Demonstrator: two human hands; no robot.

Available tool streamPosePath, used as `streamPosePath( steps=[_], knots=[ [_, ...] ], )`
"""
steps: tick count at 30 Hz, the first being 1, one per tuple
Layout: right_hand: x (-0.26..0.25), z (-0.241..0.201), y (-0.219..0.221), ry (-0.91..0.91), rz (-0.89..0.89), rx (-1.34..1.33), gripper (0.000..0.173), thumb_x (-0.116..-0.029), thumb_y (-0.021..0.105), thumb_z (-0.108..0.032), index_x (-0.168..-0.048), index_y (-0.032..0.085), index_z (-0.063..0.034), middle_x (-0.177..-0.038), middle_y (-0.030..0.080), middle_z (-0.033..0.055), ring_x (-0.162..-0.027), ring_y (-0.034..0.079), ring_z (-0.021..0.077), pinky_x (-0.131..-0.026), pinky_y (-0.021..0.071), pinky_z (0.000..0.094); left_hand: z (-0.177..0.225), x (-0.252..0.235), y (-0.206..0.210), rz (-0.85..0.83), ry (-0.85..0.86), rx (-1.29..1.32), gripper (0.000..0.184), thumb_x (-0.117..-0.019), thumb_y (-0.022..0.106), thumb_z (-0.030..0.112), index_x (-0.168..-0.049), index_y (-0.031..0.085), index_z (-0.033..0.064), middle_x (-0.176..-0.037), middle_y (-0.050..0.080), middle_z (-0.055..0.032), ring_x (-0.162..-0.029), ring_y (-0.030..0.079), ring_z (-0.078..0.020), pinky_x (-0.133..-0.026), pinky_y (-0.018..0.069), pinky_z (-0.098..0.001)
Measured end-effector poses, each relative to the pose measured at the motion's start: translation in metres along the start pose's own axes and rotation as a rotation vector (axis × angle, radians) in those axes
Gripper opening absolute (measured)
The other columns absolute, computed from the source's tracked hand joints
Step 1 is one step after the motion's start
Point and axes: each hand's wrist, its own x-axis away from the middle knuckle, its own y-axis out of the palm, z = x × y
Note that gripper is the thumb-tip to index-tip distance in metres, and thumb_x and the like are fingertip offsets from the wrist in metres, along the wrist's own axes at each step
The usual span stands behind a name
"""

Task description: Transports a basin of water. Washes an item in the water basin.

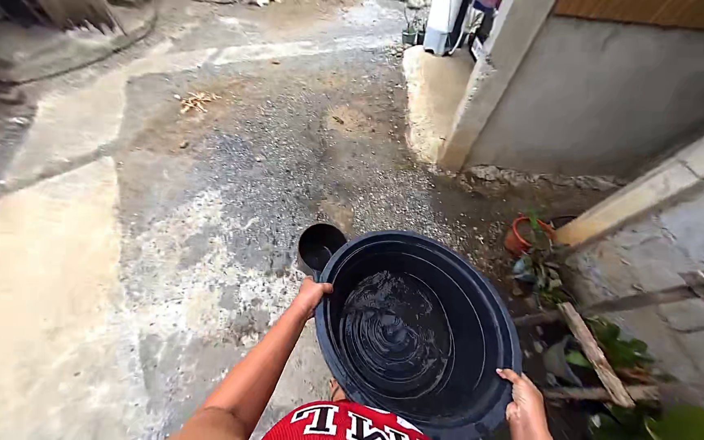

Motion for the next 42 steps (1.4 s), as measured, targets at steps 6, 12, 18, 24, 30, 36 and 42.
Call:
streamPosePath(
  steps=[6,12,18,24,30,36,42],
  knots=[
    [-0.025,-0.083,0.221,-0.087,-0.208,-0.006,0.04,-0.0873,0.066,0.002,-0.127,0.061,0.0011,-0.11,0.068,0.0168,-0.093,0.067,0.0226,-0.08,0.0585,0.0423,0.104,-0.096,-0.096,0.176,0.141,0.079,0.058,-0.0797,0.075,0.003,-0.133,0.052,-0.0049,-0.109,0.069,-0.0215,-0.093,0.071,-0.0279,-0.081,0.0606,-0.0473],
    [-0.078,-0.167,0.461,-0.143,-0.43,-0.019,0.043,-0.0883,0.064,0.002,-0.131,0.06,0.0003,-0.115,0.067,0.0177,-0.098,0.068,0.0242,-0.083,0.0599,0.0438,0.205,-0.214,-0.172,0.371,0.258,0.15,0.054,-0.0818,0.075,0.006,-0.131,0.054,-0.0007,-0.105,0.072,-0.018,-0.088,0.073,-0.0259,-0.077,0.0625,-0.0472],
    [-0.111,-0.265,0.698,-0.114,-0.628,-0.071,0.042,-0.0891,0.062,0.005,-0.13,0.06,-0.0001,-0.113,0.068,0.0198,-0.096,0.069,0.0265,-0.081,0.0599,0.0457,0.335,-0.311,-0.232,0.625,0.282,0.126,0.063,-0.0789,0.077,0.01,-0.135,0.049,0.0,-0.11,0.069,-0.017,-0.09,0.071,-0.0232,-0.079,0.0614,-0.0453],
    [-0.126,-0.358,0.891,-0.078,-0.784,-0.017,0.036,-0.0891,0.063,0.003,-0.125,0.062,-0.0002,-0.107,0.069,0.0187,-0.091,0.069,0.0265,-0.079,0.0597,0.0461,0.446,-0.402,-0.279,0.779,0.255,0.184,0.064,-0.0777,0.076,0.006,-0.135,0.049,0.0013,-0.112,0.068,-0.0155,-0.092,0.07,-0.021,-0.08,0.061,-0.0434],
    [-0.151,-0.412,1.066,-0.041,-0.837,0.031,0.039,-0.088,0.067,0.0,-0.127,0.062,-0.0021,-0.108,0.069,0.0177,-0.093,0.069,0.0263,-0.079,0.0597,0.046,0.539,-0.528,-0.325,0.823,0.237,0.192,0.063,-0.0768,0.077,0.008,-0.133,0.05,0.0024,-0.109,0.069,-0.0134,-0.09,0.071,-0.0197,-0.078,0.0613,-0.042],
    [-0.187,-0.487,1.216,-0.085,-0.771,0.097,0.036,-0.087,0.065,0.004,-0.123,0.063,-0.0001,-0.103,0.069,0.0189,-0.088,0.07,0.0266,-0.076,0.0603,0.0448,0.592,-0.712,-0.358,0.739,0.18,0.228,0.059,-0.0773,0.076,0.011,-0.132,0.055,0.0021,-0.108,0.07,-0.0148,-0.089,0.07,-0.0221,-0.076,0.0607,-0.0447],
    [-0.259,-0.56,1.341,-0.135,-0.705,0.093,0.037,-0.0859,0.066,0.006,-0.123,0.063,0.0015,-0.105,0.069,0.0186,-0.089,0.07,0.0253,-0.077,0.0605,0.0435,0.664,-0.877,-0.341,0.67,0.219,0.259,0.054,-0.0834,0.07,0.006,-0.134,0.052,0.0002,-0.109,0.067,-0.0138,-0.087,0.068,-0.0171,-0.075,0.0599,-0.0391]
  ],
)
